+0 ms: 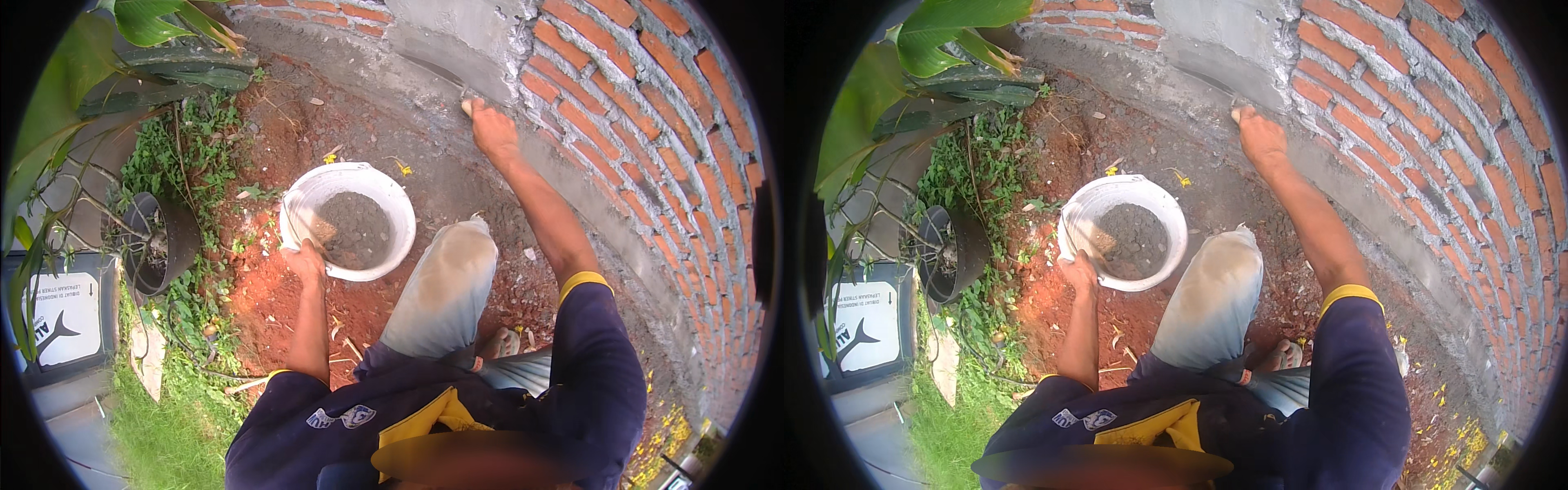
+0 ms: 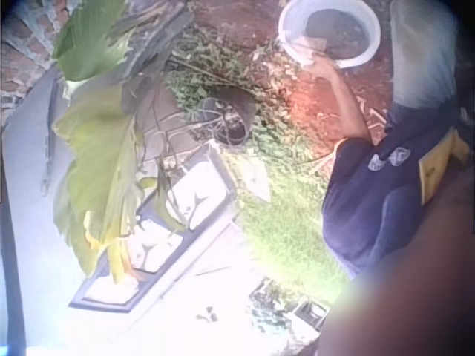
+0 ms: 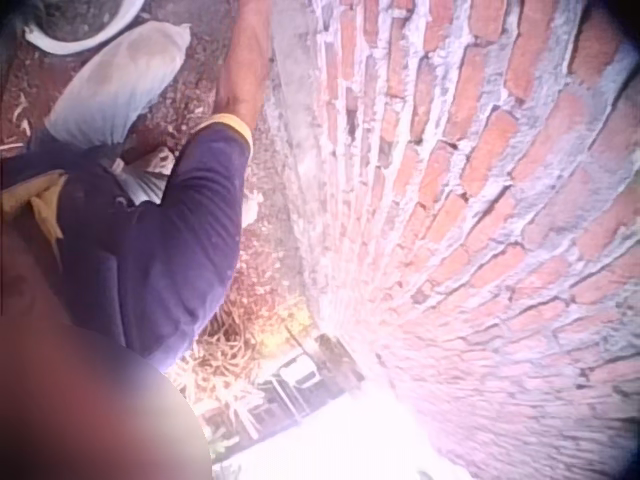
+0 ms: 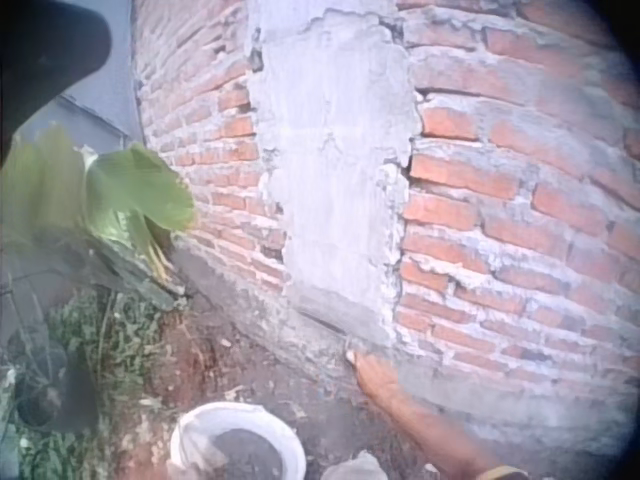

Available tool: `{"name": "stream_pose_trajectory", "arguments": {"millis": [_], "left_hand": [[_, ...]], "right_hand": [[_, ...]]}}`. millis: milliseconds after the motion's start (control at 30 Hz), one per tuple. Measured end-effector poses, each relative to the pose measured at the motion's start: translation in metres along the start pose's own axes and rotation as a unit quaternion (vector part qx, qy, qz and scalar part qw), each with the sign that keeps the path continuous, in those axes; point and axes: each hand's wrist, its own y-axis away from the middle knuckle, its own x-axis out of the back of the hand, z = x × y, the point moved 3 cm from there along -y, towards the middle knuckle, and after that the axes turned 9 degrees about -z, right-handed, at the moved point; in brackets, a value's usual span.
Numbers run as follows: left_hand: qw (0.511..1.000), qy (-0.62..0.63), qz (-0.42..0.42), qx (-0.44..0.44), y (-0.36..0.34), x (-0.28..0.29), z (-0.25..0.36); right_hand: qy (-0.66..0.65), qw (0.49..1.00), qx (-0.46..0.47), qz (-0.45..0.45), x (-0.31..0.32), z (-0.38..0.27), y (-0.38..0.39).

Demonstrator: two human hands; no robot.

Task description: The person scoops cement from a white bucket with a trowel and applies it to the gaps between bricks on a curved brick wall. The person repeatedly scoops and spreads cement along the wall surface.

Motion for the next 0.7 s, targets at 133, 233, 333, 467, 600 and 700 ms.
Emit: {"name": "stream_pose_trajectory", "arguments": {"millis": [133,233,333,467,600,700], "left_hand": [[1.000,0.004,0.010,-0.017,0.001,-0.002,0.002],[1.000,0.011,0.012,-0.005,0.002,-0.001,0.003],[0.998,-0.049,-0.017,0.046,-0.001,0.000,-0.001],[0.999,-0.050,-0.003,-0.007,-0.004,0.006,-0.002],[0.999,-0.019,-0.024,0.017,-0.007,0.003,-0.010],[0.997,-0.065,0.010,0.032,-0.006,0.003,-0.006]], "right_hand": [[0.056,0.998,0.020,-0.021,0.000,0.035,0.052],[0.060,0.998,-0.002,-0.019,0.008,0.061,0.077],[0.036,0.998,-0.053,-0.009,0.005,0.074,0.093],[0.058,0.998,-0.005,-0.028,-0.014,0.076,0.119],[0.042,0.996,-0.073,0.015,-0.017,0.097,0.137],[0.026,0.998,-0.048,-0.014,-0.005,0.111,0.141]]}}
